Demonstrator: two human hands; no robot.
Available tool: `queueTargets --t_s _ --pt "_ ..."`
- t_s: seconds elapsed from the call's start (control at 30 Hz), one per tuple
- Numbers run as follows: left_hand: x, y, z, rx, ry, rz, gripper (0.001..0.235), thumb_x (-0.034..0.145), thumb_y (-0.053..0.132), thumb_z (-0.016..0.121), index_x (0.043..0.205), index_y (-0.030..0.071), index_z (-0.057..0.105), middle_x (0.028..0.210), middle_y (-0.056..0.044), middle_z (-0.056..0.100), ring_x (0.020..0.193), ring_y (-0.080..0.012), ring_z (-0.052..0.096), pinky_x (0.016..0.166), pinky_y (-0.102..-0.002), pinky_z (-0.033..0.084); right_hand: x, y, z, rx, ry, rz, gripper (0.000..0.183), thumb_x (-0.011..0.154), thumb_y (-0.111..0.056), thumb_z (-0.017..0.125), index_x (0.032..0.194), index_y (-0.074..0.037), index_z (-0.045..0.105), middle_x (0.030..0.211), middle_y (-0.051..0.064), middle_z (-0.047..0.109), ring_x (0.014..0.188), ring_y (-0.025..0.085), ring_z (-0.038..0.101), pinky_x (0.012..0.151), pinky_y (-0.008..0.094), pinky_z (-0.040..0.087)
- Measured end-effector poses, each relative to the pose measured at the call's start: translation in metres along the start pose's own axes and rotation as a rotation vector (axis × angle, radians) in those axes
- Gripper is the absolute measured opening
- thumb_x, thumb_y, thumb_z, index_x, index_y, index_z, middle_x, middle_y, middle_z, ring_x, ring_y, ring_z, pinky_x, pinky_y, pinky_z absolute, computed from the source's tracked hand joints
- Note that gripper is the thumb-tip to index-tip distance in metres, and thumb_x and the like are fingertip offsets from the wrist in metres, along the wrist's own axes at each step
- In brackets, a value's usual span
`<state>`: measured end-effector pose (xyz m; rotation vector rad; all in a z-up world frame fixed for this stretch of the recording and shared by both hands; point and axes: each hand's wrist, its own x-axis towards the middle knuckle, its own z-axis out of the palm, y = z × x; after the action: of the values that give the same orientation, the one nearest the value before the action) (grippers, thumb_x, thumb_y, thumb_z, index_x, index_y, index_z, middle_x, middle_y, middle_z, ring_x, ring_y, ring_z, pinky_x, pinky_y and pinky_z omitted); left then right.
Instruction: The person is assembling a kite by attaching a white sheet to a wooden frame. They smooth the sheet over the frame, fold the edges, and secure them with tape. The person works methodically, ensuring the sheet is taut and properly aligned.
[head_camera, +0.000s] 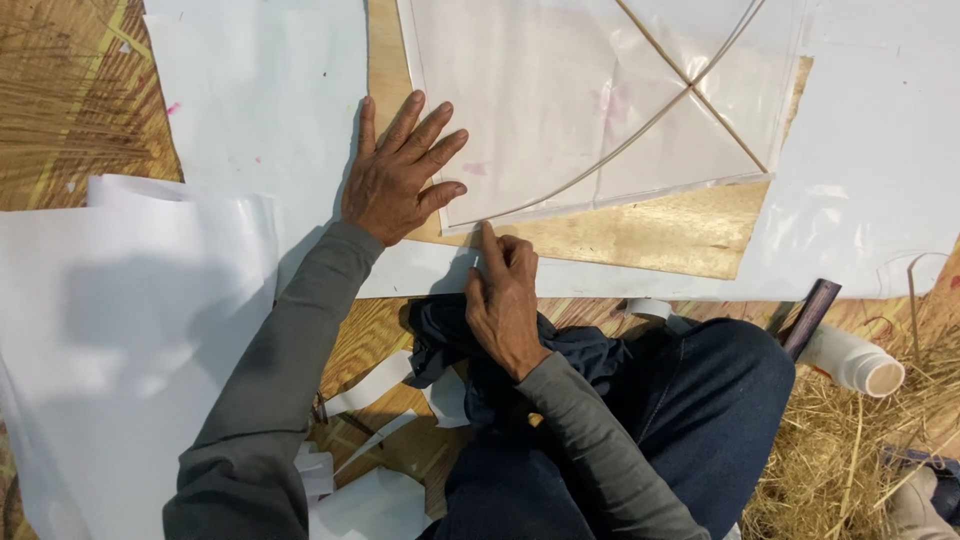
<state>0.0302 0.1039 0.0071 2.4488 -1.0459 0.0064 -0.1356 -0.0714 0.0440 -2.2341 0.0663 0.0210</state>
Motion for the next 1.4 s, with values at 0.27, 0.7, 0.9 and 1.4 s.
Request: queueTargets --t_s 0.27,0.7,0.9,1.4 --pt "-0.002 -0.001 0.000 -0.006 -0.006 -0.002 0.060 0.111 0.046 0.066 0.159 0.012 0.053 0.167 -0.010 0.037 0.157 -0.0381 0.023 0.122 -0.080 0.008 -0.002 -0.016 0.013 -0.029 -0.054 -0.085 0.054 0.101 -0.006 0.054 0.153 0.000 0.042 0.115 0.022 0.045 0.106 0.039 0.048 0.087 0.051 0.045" --pt "-0.002 -0.002 0.001 0.003 0.005 0.006 0.060 0.112 0.047 0.066 0.159 0.012 0.053 0.167 -0.011 0.037 0.157 -0.0373 0.023 0.122 -0.079 0.008 0.004 -0.024 0.013 -0.309 -0.068 -0.168 0.048 0.107 -0.028 0.053 0.152 -0.012 0.049 0.123 0.018 0.056 0.096 0.036 0.050 0.078 0.051 0.042" --pt "-0.001 0.000 -0.002 0.001 -0.007 0.001 0.059 0.111 0.044 0.067 0.159 0.012 0.053 0.168 -0.009 0.034 0.157 -0.0365 0.021 0.123 -0.080 0.008 0.008 -0.024 -0.001 -0.146 0.045 -0.128 0.048 0.107 -0.024 0.054 0.151 -0.004 0.050 0.110 0.021 0.052 0.103 0.034 0.051 0.091 0.047 0.042" --pt "-0.001 0.002 -0.002 -0.019 -0.012 -0.006 0.058 0.112 0.043 0.066 0.159 0.012 0.050 0.167 -0.010 0.034 0.157 -0.0370 0.020 0.126 -0.079 0.007 -0.010 -0.035 0.037 -0.174 -0.020 -0.002 0.058 0.112 -0.038 0.043 0.161 -0.009 0.035 0.117 0.017 0.049 0.097 0.036 0.047 0.078 0.048 0.037"
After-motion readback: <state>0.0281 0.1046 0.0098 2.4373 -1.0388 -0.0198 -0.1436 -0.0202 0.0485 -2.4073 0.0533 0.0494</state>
